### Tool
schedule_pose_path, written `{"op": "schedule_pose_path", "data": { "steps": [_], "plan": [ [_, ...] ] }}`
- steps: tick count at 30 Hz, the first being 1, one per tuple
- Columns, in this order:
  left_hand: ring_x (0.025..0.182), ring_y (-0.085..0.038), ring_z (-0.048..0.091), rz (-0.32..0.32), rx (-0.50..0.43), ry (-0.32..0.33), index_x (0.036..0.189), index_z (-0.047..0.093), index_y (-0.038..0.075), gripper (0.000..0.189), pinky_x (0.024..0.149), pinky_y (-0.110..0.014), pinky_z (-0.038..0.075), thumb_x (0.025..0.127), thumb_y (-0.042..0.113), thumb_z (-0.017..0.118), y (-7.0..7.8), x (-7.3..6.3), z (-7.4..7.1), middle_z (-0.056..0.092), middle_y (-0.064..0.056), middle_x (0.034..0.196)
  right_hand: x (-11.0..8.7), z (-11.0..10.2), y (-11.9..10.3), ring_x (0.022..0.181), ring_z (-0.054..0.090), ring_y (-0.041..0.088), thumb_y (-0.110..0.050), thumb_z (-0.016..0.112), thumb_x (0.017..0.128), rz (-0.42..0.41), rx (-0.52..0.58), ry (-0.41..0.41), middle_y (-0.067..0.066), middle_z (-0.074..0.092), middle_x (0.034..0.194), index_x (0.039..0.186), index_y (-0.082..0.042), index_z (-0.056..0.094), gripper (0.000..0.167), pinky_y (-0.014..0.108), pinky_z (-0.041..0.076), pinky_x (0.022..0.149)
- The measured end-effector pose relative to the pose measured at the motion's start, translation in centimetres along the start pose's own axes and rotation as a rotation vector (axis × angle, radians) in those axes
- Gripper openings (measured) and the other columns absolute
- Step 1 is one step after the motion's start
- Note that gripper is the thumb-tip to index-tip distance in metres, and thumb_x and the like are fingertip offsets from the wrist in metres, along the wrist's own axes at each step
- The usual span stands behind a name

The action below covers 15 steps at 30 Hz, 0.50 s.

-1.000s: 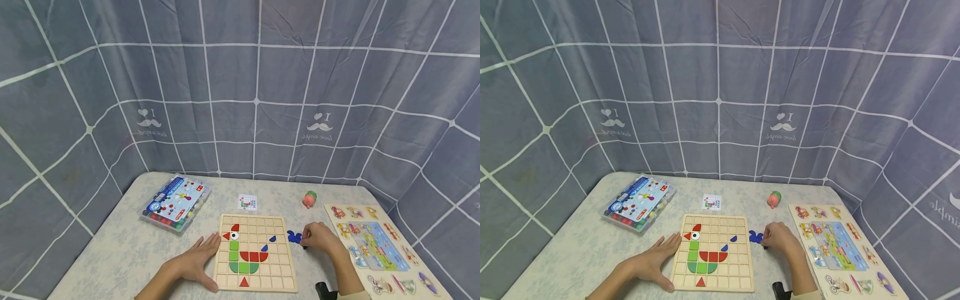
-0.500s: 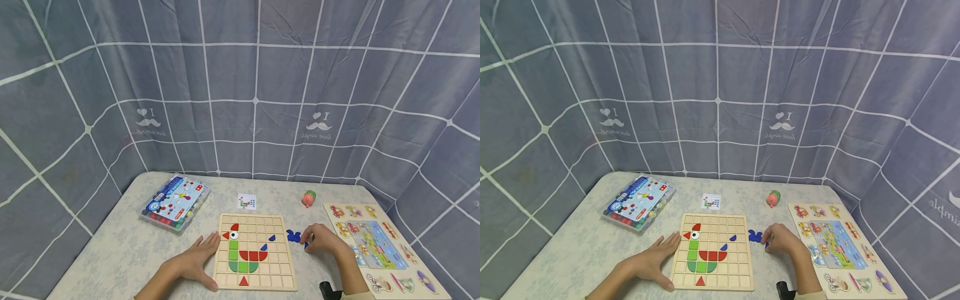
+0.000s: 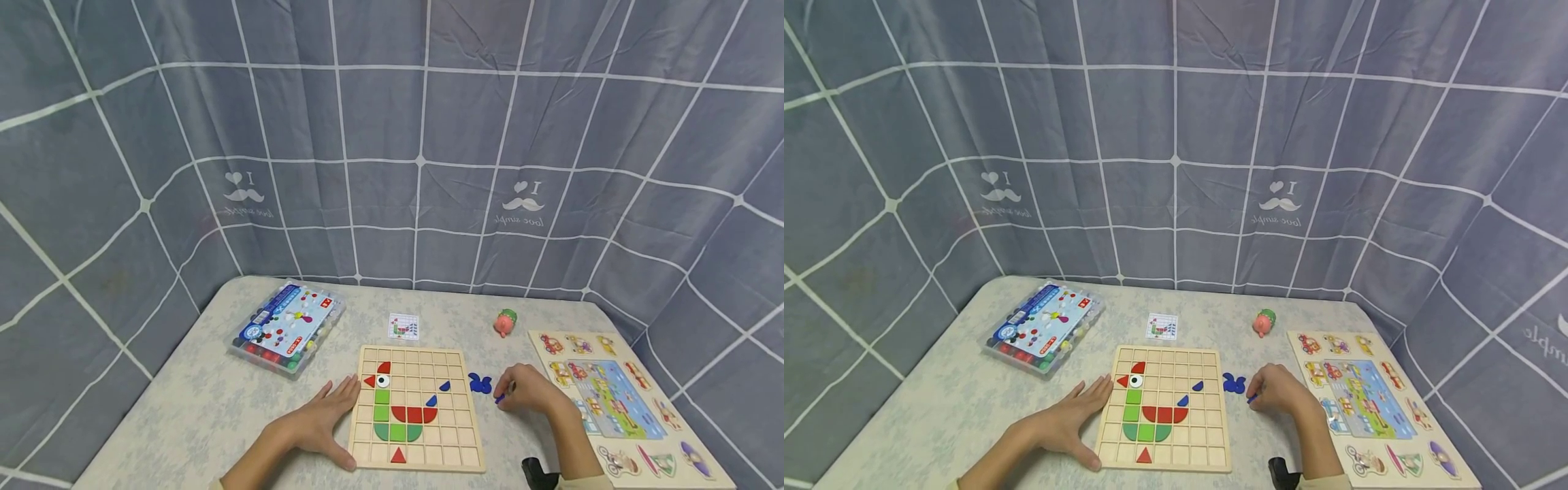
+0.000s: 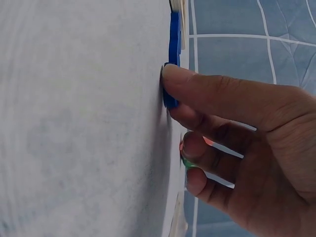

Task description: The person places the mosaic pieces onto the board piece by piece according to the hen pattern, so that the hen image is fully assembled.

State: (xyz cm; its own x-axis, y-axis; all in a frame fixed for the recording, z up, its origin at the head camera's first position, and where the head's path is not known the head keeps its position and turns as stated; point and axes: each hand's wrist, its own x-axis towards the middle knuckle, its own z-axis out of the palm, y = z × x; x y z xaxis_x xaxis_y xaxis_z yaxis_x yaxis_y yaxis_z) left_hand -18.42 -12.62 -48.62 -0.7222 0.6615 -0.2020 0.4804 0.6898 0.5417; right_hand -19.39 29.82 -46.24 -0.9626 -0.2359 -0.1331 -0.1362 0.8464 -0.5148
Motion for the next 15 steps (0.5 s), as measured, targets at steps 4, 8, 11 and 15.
{"op": "schedule_pose_path", "data": {
  "steps": [4,8,11,15],
  "plan": [
    [0.153,-0.030,0.007,-0.004,-0.005,-0.006,0.155,0.015,0.002,0.129,0.124,-0.055,0.003,0.063,0.063,0.081,0.0,0.0,0.0,0.010,-0.015,0.164,0.0,-0.1,-0.3,0.066,0.052,0.011,-0.007,0.083,0.067,0.012,0.003,0.006,-0.004,0.065,0.072,0.075,-0.013,0.074,0.014,0.022,0.044,0.056],
    [0.153,-0.030,0.007,-0.006,-0.001,-0.006,0.155,0.015,0.002,0.129,0.124,-0.055,0.003,0.063,0.063,0.081,0.1,0.0,-0.1,0.010,-0.015,0.164,0.0,-0.3,-0.6,0.068,0.053,0.011,-0.011,0.084,0.069,0.009,0.004,0.022,-0.004,0.067,0.074,0.075,-0.013,0.073,0.013,0.023,0.045,0.057],
    [0.153,-0.030,0.007,-0.005,0.000,-0.006,0.155,0.015,0.002,0.129,0.124,-0.055,0.003,0.063,0.063,0.081,0.1,0.0,-0.1,0.010,-0.015,0.164,0.1,-0.4,-1.2,0.067,0.053,0.010,-0.013,0.085,0.070,-0.033,-0.018,0.040,-0.004,0.068,0.075,0.076,-0.012,0.073,0.013,0.023,0.045,0.057],
    [0.153,-0.030,0.007,-0.010,-0.003,-0.011,0.155,0.015,0.002,0.129,0.124,-0.055,0.003,0.063,0.064,0.081,0.1,0.1,-0.1,0.010,-0.015,0.164,0.5,-0.1,-3.0,0.065,0.053,0.009,-0.013,0.085,0.071,-0.095,-0.019,0.045,-0.005,0.067,0.073,0.077,-0.012,0.074,0.013,0.021,0.045,0.055]
  ]
}}
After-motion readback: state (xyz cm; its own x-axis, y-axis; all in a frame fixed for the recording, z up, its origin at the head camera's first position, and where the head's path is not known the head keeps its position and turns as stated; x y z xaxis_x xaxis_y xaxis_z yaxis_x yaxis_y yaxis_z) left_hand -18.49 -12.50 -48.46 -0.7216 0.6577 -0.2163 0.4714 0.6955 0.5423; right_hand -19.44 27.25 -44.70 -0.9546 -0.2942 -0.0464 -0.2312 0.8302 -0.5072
